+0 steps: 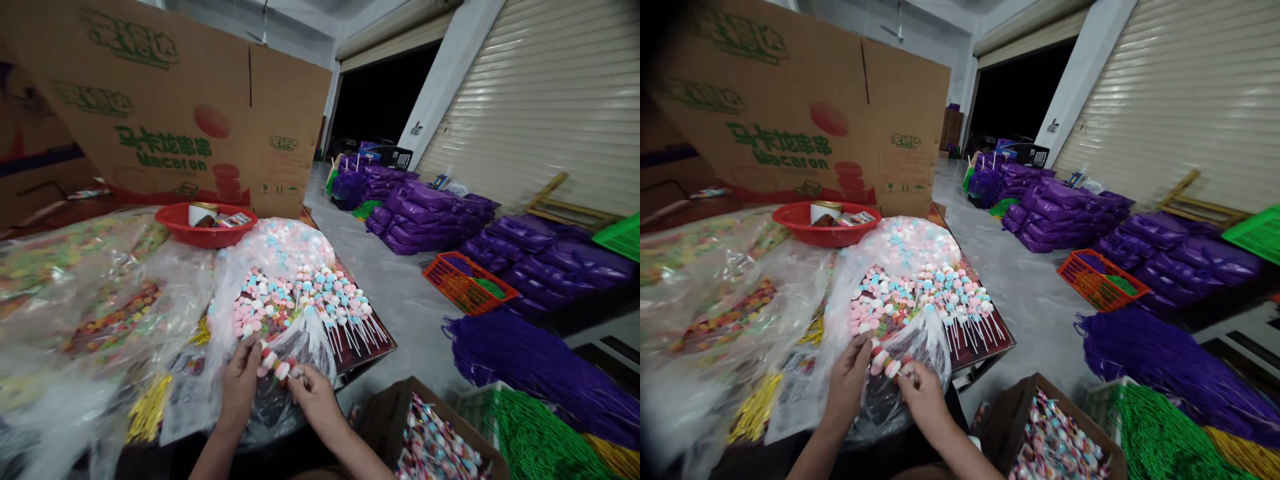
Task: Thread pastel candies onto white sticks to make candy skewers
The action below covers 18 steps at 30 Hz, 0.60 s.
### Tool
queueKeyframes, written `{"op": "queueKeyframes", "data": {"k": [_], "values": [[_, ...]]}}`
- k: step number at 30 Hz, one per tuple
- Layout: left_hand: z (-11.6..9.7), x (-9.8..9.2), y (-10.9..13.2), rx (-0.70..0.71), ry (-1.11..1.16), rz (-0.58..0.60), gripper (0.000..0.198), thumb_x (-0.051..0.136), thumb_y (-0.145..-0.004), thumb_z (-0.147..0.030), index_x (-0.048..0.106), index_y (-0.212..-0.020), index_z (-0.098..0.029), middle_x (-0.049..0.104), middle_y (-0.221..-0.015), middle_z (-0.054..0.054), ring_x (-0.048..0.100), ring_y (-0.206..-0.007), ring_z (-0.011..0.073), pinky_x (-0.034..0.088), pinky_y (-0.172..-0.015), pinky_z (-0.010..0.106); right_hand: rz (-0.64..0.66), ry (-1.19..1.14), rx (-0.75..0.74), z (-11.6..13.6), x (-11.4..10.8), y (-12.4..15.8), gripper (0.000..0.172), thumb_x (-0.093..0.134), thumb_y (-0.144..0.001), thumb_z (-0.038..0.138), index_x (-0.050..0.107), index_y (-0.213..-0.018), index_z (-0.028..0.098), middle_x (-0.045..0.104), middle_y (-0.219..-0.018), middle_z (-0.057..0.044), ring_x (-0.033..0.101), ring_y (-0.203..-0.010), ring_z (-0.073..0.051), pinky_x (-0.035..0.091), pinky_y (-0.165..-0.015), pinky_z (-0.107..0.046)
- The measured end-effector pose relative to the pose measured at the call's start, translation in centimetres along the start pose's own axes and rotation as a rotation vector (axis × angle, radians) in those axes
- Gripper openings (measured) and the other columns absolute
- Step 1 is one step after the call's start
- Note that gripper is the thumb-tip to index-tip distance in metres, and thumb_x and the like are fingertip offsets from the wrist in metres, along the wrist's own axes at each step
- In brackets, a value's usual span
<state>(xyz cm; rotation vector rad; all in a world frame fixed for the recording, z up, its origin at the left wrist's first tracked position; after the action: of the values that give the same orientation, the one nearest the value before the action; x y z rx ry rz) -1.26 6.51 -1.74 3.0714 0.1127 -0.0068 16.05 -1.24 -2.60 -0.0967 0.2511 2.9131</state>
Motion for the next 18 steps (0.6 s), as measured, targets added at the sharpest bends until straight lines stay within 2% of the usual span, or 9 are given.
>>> {"op": "queueKeyframes", "data": {"k": [2, 5, 8, 11, 16, 18], "values": [[0.2, 0.0, 0.1, -0.018, 0.067, 0.004, 0.048, 0.065, -0.087, -0.066, 0.076, -0.103, -0.022, 0.082, -0.113, 0.006, 0.074, -0.113, 0.0295, 0.058, -0.104, 0.041, -0.004, 0.023, -0.004, 0.3, 0.0, 0.1, 0.055, 0.073, -0.079, 0.075, 0.065, -0.075, 0.020, 0.052, -0.055, 0.004, 0.045, -0.057, -0.013, 0.033, -0.061, -0.028], [0.3, 0.3, 0.2, -0.043, 0.151, 0.044, 0.048, 0.059, -0.091, -0.068, 0.075, -0.090, -0.023, 0.080, -0.093, 0.005, 0.075, -0.089, 0.0263, 0.063, -0.087, 0.039, 0.028, 0.031, -0.019, 0.5, 0.5, 0.2, 0.064, 0.067, -0.080, 0.083, 0.062, -0.070, 0.020, 0.052, -0.052, 0.003, 0.045, -0.057, -0.013, 0.034, -0.063, -0.029], [0.2, 0.6, 0.4, -0.035, 0.161, 0.060, 0.042, 0.061, -0.091, -0.063, 0.073, -0.083, -0.024, 0.077, -0.086, 0.004, 0.071, -0.077, 0.0237, 0.062, -0.076, 0.038, 0.049, -0.039, 0.033, -0.3, 1.4, 0.1, 0.073, 0.063, -0.073, 0.094, 0.058, -0.069, 0.021, 0.046, -0.045, 0.006, 0.037, -0.049, -0.010, 0.029, -0.056, -0.027], [0.1, 0.7, 0.5, 0.025, 0.169, 0.043, 0.038, 0.067, -0.088, -0.059, 0.074, -0.081, -0.023, 0.075, -0.087, 0.005, 0.070, -0.079, 0.0219, 0.060, -0.077, 0.035, 0.058, -0.158, 0.165, -2.2, 2.4, 0.0, 0.078, 0.063, -0.065, 0.099, 0.055, -0.077, 0.023, 0.039, -0.039, 0.010, 0.025, -0.040, -0.008, 0.018, -0.047, -0.025], [0.5, 1.2, 0.5, -0.058, 0.409, 0.006, 0.047, 0.074, -0.084, -0.066, 0.068, -0.099, -0.022, 0.069, -0.076, -0.002, 0.065, -0.067, 0.0165, 0.056, -0.062, 0.027, 0.108, -0.194, 0.223, -3.6, 3.4, -0.5, 0.080, 0.064, -0.061, 0.100, 0.055, -0.080, 0.023, 0.044, -0.040, 0.011, 0.022, -0.037, -0.006, 0.014, -0.043, -0.024], [-0.2, 0.6, 0.4, -0.036, 0.390, -0.097, 0.053, 0.078, -0.080, -0.067, 0.067, -0.106, -0.022, 0.068, -0.074, -0.003, 0.063, -0.062, 0.0154, 0.054, -0.056, 0.026, 0.140, -0.166, 0.180, -3.3, 3.5, -0.7, 0.078, 0.065, -0.063, 0.098, 0.058, -0.081, 0.022, 0.049, -0.044, 0.009, 0.026, -0.039, -0.006, 0.018, -0.045, -0.024]]}}
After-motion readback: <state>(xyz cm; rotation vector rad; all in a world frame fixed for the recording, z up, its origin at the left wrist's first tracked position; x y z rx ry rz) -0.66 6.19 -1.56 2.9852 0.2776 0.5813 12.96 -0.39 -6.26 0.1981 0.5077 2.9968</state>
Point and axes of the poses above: each hand's wrist, its own y-axis away from the middle knuckle, its own x-axis out of the palm, z = x × y, the point moved 6 cm from there along -y, towards the middle knuckle
